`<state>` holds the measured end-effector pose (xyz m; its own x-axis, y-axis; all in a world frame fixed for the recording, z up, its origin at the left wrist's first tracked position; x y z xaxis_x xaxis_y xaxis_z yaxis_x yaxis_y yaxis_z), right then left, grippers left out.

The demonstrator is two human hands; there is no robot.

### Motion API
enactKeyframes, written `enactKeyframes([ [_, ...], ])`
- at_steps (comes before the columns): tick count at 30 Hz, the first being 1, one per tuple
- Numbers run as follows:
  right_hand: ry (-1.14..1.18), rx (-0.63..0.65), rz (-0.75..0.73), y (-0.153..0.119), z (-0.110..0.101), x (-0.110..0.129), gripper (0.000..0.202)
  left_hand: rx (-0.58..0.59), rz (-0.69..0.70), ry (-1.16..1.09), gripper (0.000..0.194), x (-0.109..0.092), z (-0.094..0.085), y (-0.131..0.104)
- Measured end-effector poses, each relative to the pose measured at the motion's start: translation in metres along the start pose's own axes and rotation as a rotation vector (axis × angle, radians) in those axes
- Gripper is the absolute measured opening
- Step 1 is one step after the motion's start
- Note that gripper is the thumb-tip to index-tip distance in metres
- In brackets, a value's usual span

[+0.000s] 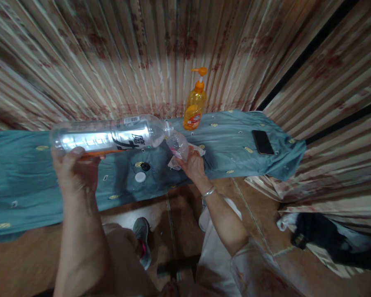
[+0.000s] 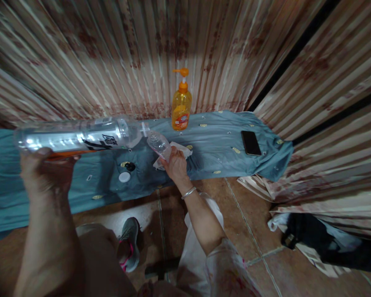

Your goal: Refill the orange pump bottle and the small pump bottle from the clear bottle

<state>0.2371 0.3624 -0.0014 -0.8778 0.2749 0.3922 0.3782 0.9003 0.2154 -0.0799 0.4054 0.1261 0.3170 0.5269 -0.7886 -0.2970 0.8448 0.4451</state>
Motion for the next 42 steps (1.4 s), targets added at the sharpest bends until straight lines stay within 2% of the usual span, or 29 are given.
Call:
enactKeyframes([
  [4,-0.041,0.015,0.018,0.0,-0.001,0.001,0.063,0.026,0.0,-0.013,0.084,-0.002,0.004,-0.002],
  [10,-0.008,-0.018,-0.003,-0.001,-0.001,0.001,0.062,-0.013,-0.008,-0.003,0.079,-0.002,0.0,-0.002],
  [17,0.01,-0.032,-0.017,-0.001,0.0,0.0,0.058,0.017,0.003,-0.001,0.083,-0.003,0.004,-0.002],
  [25,0.026,-0.045,-0.013,-0.001,0.001,0.0,0.054,-0.021,-0.003,-0.011,0.075,-0.004,0.004,-0.002],
  [31,0.05,-0.082,-0.008,-0.003,0.004,-0.004,0.056,-0.099,-0.025,-0.018,0.073,-0.001,-0.004,-0.005],
  [42,0.078,-0.127,-0.057,-0.005,0.007,-0.007,0.056,-0.122,-0.018,-0.028,0.065,0.003,-0.015,-0.005],
])
Point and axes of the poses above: each hand's wrist, its own y-axis towards the middle knuckle, its own z-axis out of the palm, x = y × z, the point moved 9 cm from there along y, towards the middle knuckle, and after that the axes turned 8 degrees about z, right-handed, at the moved point
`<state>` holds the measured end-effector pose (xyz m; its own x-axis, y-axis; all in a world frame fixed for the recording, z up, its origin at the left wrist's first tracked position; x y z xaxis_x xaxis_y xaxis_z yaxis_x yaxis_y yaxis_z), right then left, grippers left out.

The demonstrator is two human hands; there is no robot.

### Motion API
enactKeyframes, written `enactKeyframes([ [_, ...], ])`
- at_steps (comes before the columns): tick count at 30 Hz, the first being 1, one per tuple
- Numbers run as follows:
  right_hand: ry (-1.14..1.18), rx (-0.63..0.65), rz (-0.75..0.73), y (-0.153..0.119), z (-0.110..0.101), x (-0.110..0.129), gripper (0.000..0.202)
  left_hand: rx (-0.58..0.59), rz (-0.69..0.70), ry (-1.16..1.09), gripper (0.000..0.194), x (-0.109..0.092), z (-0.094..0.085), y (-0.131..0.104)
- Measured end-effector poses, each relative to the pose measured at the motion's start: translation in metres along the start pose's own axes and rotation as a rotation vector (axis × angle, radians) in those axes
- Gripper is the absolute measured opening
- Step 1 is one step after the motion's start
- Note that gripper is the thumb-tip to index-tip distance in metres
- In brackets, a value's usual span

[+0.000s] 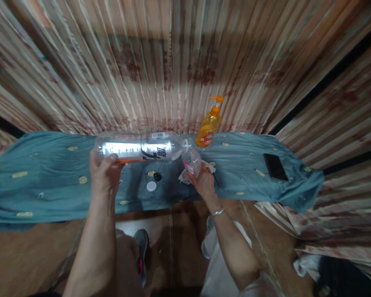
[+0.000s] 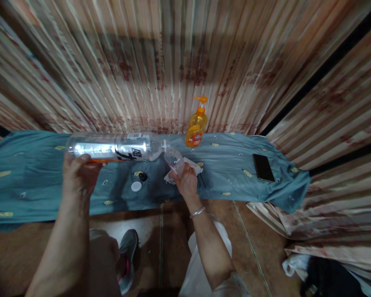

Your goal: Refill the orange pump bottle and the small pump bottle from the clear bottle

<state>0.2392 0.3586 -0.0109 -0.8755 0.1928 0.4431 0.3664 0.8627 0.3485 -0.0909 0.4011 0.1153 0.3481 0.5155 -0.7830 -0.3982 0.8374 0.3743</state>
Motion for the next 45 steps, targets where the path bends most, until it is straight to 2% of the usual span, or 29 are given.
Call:
enactKeyframes([
  [8,0.025,-0.076,-0.014,-0.003,0.002,-0.002,0.059,-0.013,0.005,-0.026,0.049,0.007,-0.011,0.001],
  [17,0.015,-0.054,-0.02,-0.002,0.005,-0.005,0.054,-0.039,-0.009,-0.016,0.047,0.013,-0.018,0.0],
  [24,0.037,-0.128,-0.062,-0.005,0.001,-0.003,0.054,-0.034,0.0,-0.027,0.053,0.012,-0.019,0.0],
  [28,0.039,-0.081,-0.042,-0.004,0.004,-0.005,0.059,-0.025,-0.003,-0.031,0.059,0.014,-0.02,0.0],
  [34,-0.006,0.037,0.057,-0.001,0.012,-0.011,0.064,-0.017,-0.003,-0.002,0.05,0.014,-0.02,-0.002],
  [45,0.033,-0.054,-0.017,-0.004,0.01,-0.011,0.061,-0.001,0.002,0.018,0.053,0.014,-0.019,-0.002],
])
Point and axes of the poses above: each hand's wrist, its own y-axis towards the middle knuckle, its own z-axis out of the palm, x = y × z, the point moved 9 cm from there along y, towards the middle knuckle, and after that the axes turned 8 degrees about z, right-handed, at the moved point
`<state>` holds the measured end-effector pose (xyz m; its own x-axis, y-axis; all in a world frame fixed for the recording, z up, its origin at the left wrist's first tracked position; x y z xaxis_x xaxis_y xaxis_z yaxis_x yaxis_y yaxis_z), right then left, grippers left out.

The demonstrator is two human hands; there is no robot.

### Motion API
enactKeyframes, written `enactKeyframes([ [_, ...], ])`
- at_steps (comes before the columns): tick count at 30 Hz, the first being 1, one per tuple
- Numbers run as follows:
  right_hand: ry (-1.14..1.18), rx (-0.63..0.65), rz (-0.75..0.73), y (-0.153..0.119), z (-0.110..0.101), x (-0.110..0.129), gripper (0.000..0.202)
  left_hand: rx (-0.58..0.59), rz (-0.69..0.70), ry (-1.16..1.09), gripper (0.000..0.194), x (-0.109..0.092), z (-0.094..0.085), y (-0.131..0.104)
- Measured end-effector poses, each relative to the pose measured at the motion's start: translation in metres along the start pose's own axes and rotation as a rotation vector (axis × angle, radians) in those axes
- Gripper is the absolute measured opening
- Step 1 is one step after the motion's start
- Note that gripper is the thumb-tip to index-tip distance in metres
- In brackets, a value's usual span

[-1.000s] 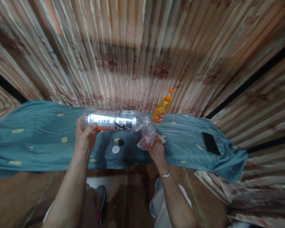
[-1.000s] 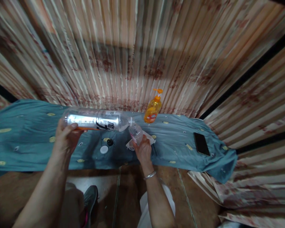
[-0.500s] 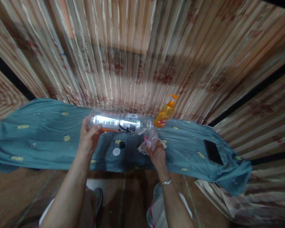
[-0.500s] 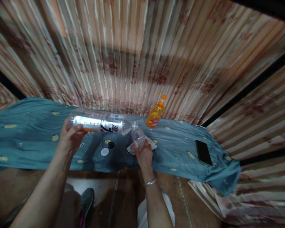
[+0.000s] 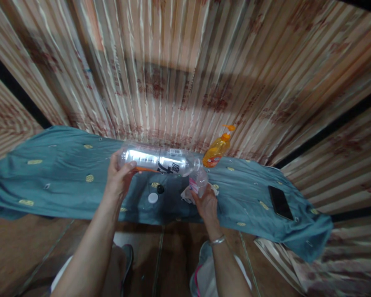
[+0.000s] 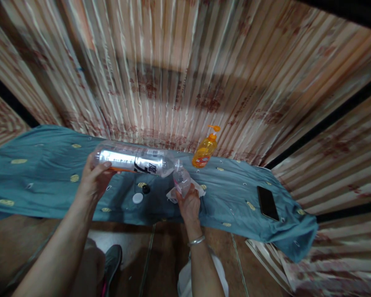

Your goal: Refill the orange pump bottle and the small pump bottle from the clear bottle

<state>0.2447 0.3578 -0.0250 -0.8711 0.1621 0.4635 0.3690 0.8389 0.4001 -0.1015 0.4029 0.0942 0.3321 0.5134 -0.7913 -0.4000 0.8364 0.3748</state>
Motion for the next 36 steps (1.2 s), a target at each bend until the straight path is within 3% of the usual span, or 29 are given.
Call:
enactKeyframes([
  [14,-0.006,-0.024,-0.014,0.0,0.0001,-0.0006,0.062,0.031,0.031,0.015,0.052,0.0021,-0.0021,0.0014],
  [27,0.001,0.046,0.029,0.0019,-0.0005,0.0001,0.064,-0.055,-0.015,-0.07,0.061,0.0033,-0.0029,0.0017],
  [36,0.012,0.027,0.022,0.002,-0.0012,-0.0007,0.061,0.035,0.006,0.011,0.044,-0.0032,0.0041,0.0001],
])
Point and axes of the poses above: each hand's wrist, its own y-axis towards the middle knuckle, its own z-axis out of the palm, x = y × z, the point moved 9 cm from there along y, towards the middle knuckle, and after that the axes turned 8 degrees about z, right-handed, at the moved point
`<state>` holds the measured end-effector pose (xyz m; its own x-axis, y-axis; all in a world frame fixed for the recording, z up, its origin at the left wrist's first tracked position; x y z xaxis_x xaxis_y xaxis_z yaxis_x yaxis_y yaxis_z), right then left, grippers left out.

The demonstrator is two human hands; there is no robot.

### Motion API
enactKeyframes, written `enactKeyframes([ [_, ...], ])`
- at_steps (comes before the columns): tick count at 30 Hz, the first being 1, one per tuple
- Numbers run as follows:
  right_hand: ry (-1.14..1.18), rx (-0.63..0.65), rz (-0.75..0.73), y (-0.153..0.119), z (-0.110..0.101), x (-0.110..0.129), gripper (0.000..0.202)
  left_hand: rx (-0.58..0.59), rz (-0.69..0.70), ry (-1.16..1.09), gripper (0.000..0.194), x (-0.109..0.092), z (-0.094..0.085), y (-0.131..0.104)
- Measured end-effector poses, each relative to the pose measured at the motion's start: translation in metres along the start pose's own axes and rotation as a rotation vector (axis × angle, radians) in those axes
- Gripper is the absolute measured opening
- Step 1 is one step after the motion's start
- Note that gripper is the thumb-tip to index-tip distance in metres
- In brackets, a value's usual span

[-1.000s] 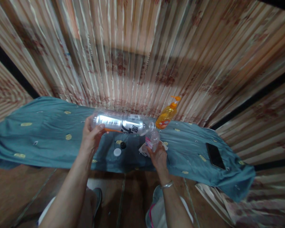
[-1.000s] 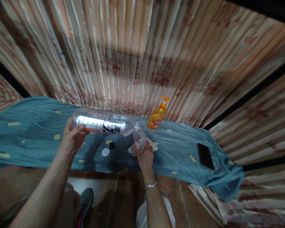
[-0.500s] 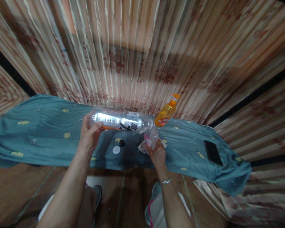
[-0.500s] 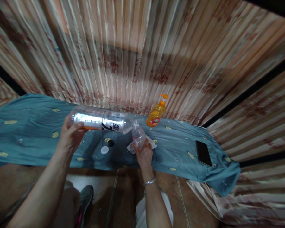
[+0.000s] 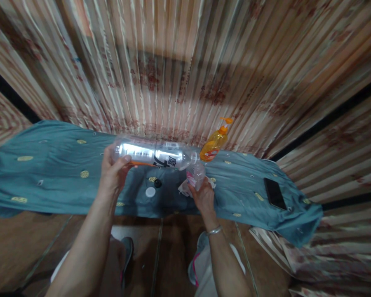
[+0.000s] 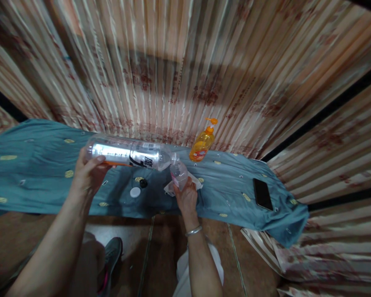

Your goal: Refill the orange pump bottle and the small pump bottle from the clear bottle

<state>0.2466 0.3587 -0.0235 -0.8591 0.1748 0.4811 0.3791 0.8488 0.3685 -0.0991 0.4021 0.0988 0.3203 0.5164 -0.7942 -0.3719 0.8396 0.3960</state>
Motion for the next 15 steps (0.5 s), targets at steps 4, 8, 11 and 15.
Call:
enactKeyframes([
  [4,0.003,-0.015,-0.017,-0.0008,-0.0001,0.0016,0.062,-0.001,-0.001,0.009,0.044,0.0014,-0.0011,0.0008],
  [8,-0.017,0.04,0.029,0.0003,0.0025,-0.0002,0.065,-0.014,-0.009,0.003,0.044,0.0018,-0.0013,0.0004],
  [11,-0.01,0.068,0.034,0.0012,0.0028,0.0003,0.065,-0.022,-0.02,-0.005,0.046,0.0019,-0.001,-0.0001],
  [15,0.004,0.044,0.031,0.0011,0.0019,-0.0007,0.06,-0.038,-0.017,-0.005,0.047,0.0012,-0.0015,0.0003],
])
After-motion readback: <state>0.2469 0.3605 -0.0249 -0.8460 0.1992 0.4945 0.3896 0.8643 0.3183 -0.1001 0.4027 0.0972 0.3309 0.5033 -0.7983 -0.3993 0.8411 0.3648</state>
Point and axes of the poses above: each hand's wrist, its own y-axis towards the middle knuckle, its own z-axis out of the palm, x = y × z, the point moved 9 cm from there along y, towards the middle knuckle, and after that the axes turned 8 degrees about z, right-handed, at the moved point
